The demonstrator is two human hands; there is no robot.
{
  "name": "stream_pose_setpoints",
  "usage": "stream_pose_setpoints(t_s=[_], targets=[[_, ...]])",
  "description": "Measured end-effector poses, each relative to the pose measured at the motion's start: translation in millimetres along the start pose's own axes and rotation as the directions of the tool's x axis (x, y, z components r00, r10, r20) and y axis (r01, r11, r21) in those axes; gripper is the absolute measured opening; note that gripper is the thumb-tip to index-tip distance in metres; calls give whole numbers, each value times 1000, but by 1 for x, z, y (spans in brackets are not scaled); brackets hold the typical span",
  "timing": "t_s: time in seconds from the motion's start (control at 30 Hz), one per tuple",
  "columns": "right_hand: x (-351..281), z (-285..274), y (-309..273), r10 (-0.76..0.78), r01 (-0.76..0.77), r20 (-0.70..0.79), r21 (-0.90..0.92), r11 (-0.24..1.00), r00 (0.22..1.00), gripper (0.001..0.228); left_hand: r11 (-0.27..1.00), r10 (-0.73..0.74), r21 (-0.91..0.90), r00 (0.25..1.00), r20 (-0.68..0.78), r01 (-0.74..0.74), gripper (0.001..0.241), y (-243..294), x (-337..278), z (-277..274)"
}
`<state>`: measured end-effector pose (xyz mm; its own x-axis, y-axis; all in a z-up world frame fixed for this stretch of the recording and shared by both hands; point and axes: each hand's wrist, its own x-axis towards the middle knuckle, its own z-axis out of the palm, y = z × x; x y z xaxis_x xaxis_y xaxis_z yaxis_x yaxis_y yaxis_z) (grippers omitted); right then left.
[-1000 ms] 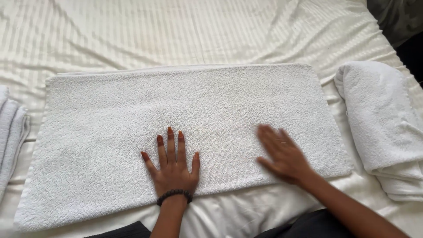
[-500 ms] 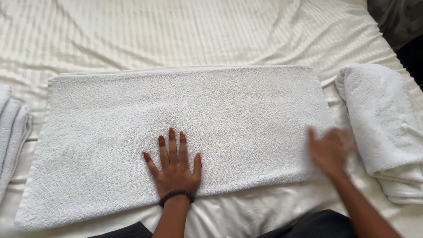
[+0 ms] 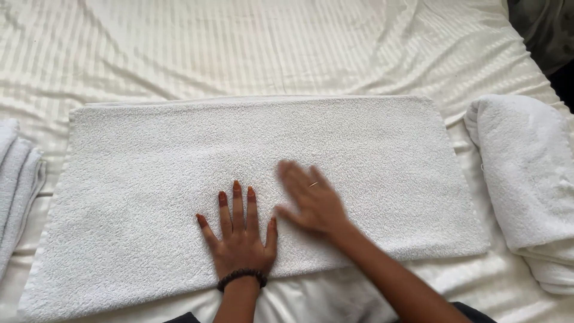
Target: The person smooths and folds a white towel on a bed. They repeatedly pat and press the towel flat, fold the sides inward, and fold the towel in half lengthwise. The person handles the towel by hand, smoothing out wrinkles and aligning edges throughout the process.
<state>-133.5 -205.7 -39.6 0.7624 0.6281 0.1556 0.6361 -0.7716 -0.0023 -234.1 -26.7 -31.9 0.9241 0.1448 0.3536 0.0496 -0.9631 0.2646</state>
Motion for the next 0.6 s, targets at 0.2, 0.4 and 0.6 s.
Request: stream_pose_setpoints(t_s=[0.2, 0.4, 0.6], targets=[[-5, -31, 92, 349, -357, 182, 11, 934, 919, 98, 1000, 1, 2, 1000, -13, -1, 73, 0, 2, -1], [-48, -31, 190, 587, -591, 131, -11, 806, 799, 99, 1000, 16, -3, 1000, -11, -16, 72, -1, 2, 0], [-138, -54, 255, 839, -868, 227, 86, 489, 495, 98, 1000, 3, -12, 1000, 0, -3, 73, 2, 3, -2]])
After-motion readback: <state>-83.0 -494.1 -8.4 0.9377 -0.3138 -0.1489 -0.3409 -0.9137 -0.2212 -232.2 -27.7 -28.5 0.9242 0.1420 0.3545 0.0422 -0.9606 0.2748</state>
